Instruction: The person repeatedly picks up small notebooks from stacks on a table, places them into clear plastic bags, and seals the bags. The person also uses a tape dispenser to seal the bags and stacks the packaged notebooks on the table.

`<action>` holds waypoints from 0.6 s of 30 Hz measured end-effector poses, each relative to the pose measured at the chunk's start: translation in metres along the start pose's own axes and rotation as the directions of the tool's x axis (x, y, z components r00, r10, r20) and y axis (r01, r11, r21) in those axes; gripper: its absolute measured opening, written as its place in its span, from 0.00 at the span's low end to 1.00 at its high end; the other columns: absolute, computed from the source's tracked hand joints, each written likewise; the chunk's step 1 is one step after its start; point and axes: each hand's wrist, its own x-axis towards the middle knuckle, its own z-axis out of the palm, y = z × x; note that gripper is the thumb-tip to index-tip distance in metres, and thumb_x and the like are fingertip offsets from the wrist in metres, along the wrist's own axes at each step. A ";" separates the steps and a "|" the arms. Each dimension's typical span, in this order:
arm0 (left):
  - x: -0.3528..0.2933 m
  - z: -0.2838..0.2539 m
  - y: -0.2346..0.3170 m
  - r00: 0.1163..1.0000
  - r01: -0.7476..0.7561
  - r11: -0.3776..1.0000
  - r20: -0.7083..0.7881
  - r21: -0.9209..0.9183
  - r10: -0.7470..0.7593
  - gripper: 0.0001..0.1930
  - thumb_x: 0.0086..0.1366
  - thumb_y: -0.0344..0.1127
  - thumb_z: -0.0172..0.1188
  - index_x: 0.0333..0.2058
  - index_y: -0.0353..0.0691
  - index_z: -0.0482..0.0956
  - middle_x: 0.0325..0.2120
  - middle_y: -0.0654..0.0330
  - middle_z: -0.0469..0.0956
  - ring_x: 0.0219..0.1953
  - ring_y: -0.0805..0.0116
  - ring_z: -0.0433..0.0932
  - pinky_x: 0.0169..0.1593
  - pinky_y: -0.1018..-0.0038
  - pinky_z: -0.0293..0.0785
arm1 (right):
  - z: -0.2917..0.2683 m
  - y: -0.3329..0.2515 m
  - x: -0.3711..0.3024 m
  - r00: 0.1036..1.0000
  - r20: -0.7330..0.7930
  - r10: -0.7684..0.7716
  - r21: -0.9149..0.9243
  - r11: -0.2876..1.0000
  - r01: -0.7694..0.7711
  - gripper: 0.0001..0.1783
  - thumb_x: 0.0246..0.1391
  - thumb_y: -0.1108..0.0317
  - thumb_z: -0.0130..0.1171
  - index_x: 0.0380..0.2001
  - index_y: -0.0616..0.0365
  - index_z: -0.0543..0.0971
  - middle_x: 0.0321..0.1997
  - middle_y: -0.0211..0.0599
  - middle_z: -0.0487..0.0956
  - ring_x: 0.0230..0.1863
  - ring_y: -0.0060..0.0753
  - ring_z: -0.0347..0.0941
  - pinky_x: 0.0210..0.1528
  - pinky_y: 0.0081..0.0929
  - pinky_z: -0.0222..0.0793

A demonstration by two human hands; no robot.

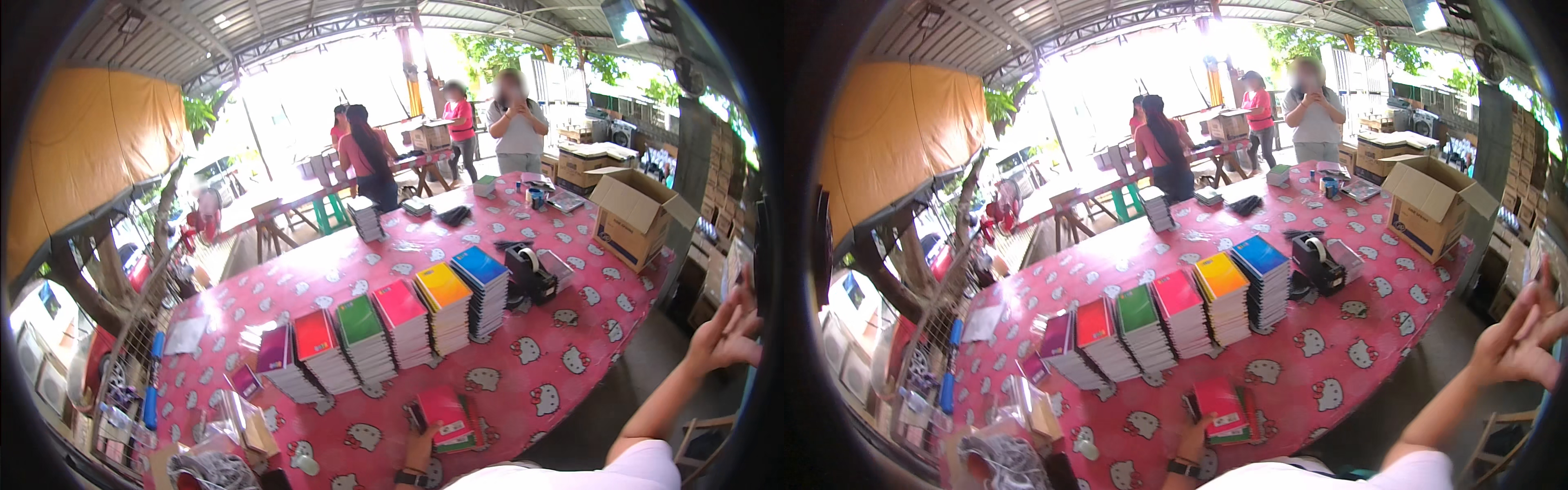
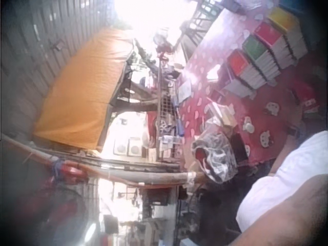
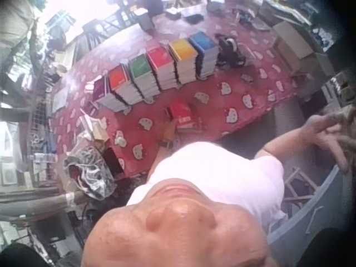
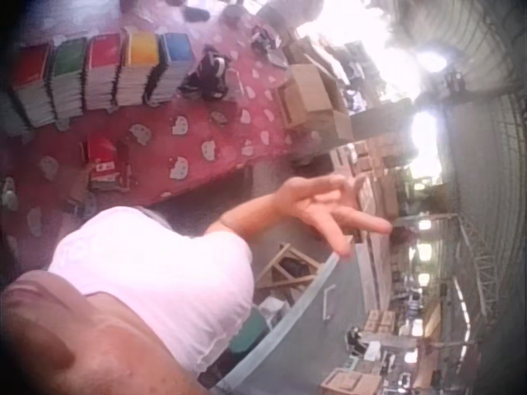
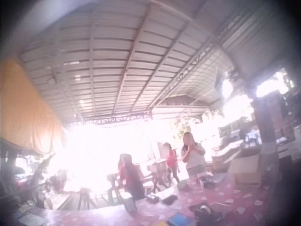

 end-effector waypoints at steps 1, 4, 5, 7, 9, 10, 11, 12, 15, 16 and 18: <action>0.001 0.001 -0.005 1.000 0.016 0.999 0.022 -0.046 -0.015 0.25 0.54 0.35 0.65 0.49 0.33 0.69 0.42 0.57 0.76 0.43 0.66 0.75 0.47 0.70 0.70 | -0.013 0.001 0.009 0.999 -0.026 -0.021 -0.017 1.000 0.021 0.22 0.58 0.74 0.46 0.56 0.61 0.60 0.45 0.48 0.71 0.46 0.50 0.69 0.50 0.39 0.66; 0.002 -0.002 -0.011 0.996 0.087 0.989 0.036 -0.117 -0.083 0.25 0.54 0.34 0.65 0.49 0.33 0.69 0.42 0.57 0.76 0.43 0.66 0.74 0.47 0.71 0.69 | -0.013 -0.003 0.006 0.997 -0.040 -0.062 0.025 0.998 0.064 0.23 0.58 0.75 0.45 0.57 0.62 0.59 0.46 0.49 0.71 0.46 0.51 0.70 0.50 0.41 0.67; 0.003 -0.007 -0.010 0.993 0.113 0.985 0.047 -0.129 -0.108 0.25 0.54 0.34 0.64 0.49 0.33 0.69 0.42 0.57 0.76 0.43 0.66 0.74 0.47 0.71 0.69 | -0.015 -0.008 0.006 0.996 -0.044 -0.082 0.031 0.996 0.083 0.23 0.58 0.76 0.45 0.57 0.62 0.58 0.46 0.49 0.70 0.47 0.51 0.70 0.50 0.41 0.67; 0.005 -0.005 -0.017 0.994 0.108 0.985 0.048 -0.137 -0.102 0.25 0.54 0.34 0.64 0.49 0.33 0.68 0.42 0.56 0.76 0.42 0.66 0.74 0.46 0.71 0.69 | -0.020 -0.014 0.008 0.991 -0.054 -0.125 0.044 0.991 0.128 0.24 0.58 0.77 0.44 0.58 0.63 0.57 0.46 0.50 0.70 0.47 0.52 0.70 0.51 0.42 0.68; 0.005 -0.006 -0.020 0.999 0.032 0.993 0.016 -0.112 -0.031 0.25 0.54 0.34 0.64 0.49 0.33 0.68 0.41 0.56 0.76 0.41 0.66 0.75 0.45 0.72 0.70 | -0.023 -0.019 0.011 0.986 -0.075 -0.151 0.061 0.986 0.156 0.24 0.58 0.78 0.44 0.58 0.63 0.55 0.46 0.50 0.70 0.47 0.53 0.70 0.51 0.43 0.68; 0.004 -0.007 -0.021 1.000 0.029 0.995 0.005 -0.101 -0.028 0.25 0.54 0.34 0.64 0.50 0.33 0.68 0.41 0.56 0.76 0.41 0.66 0.75 0.45 0.72 0.70 | -0.025 -0.019 0.013 0.983 -0.082 -0.166 0.072 0.982 0.172 0.24 0.59 0.79 0.43 0.58 0.63 0.55 0.46 0.50 0.70 0.47 0.53 0.71 0.51 0.43 0.69; 0.004 -0.004 -0.020 1.000 0.029 0.995 0.010 -0.093 -0.028 0.25 0.54 0.34 0.64 0.50 0.32 0.68 0.41 0.56 0.76 0.41 0.66 0.75 0.44 0.72 0.70 | -0.030 -0.022 0.018 0.978 -0.095 -0.186 0.070 0.979 0.193 0.25 0.59 0.79 0.43 0.58 0.63 0.54 0.46 0.51 0.70 0.47 0.54 0.71 0.51 0.44 0.69; 0.005 -0.003 -0.020 1.000 0.028 0.996 0.015 -0.084 -0.027 0.25 0.54 0.34 0.64 0.50 0.32 0.68 0.41 0.56 0.76 0.41 0.66 0.75 0.44 0.72 0.70 | -0.035 -0.024 0.021 0.972 -0.103 -0.211 0.079 0.973 0.219 0.25 0.59 0.80 0.43 0.59 0.64 0.53 0.47 0.51 0.70 0.47 0.54 0.71 0.51 0.44 0.69; 0.010 -0.006 -0.028 0.997 0.079 0.993 0.018 -0.085 -0.077 0.26 0.54 0.35 0.64 0.50 0.31 0.68 0.41 0.55 0.76 0.40 0.66 0.75 0.43 0.72 0.71 | -0.045 -0.028 0.026 0.959 -0.132 -0.250 0.093 0.960 0.263 0.26 0.59 0.82 0.42 0.59 0.64 0.51 0.47 0.51 0.70 0.47 0.55 0.71 0.51 0.45 0.70; 0.011 -0.007 -0.030 0.997 0.079 0.993 0.016 -0.088 -0.078 0.26 0.54 0.35 0.64 0.50 0.31 0.68 0.41 0.55 0.76 0.40 0.66 0.75 0.43 0.72 0.71 | -0.047 -0.029 0.026 0.955 -0.140 -0.262 0.098 0.956 0.276 0.26 0.59 0.82 0.42 0.60 0.64 0.51 0.47 0.52 0.70 0.47 0.56 0.72 0.51 0.46 0.70; 0.010 -0.007 -0.028 0.996 0.084 0.992 0.014 -0.090 -0.083 0.26 0.54 0.35 0.65 0.50 0.30 0.67 0.41 0.54 0.76 0.41 0.65 0.75 0.43 0.72 0.71 | -0.052 -0.030 0.027 0.943 -0.159 -0.292 0.100 0.946 0.309 0.27 0.59 0.83 0.41 0.60 0.65 0.50 0.47 0.52 0.69 0.48 0.57 0.72 0.51 0.46 0.71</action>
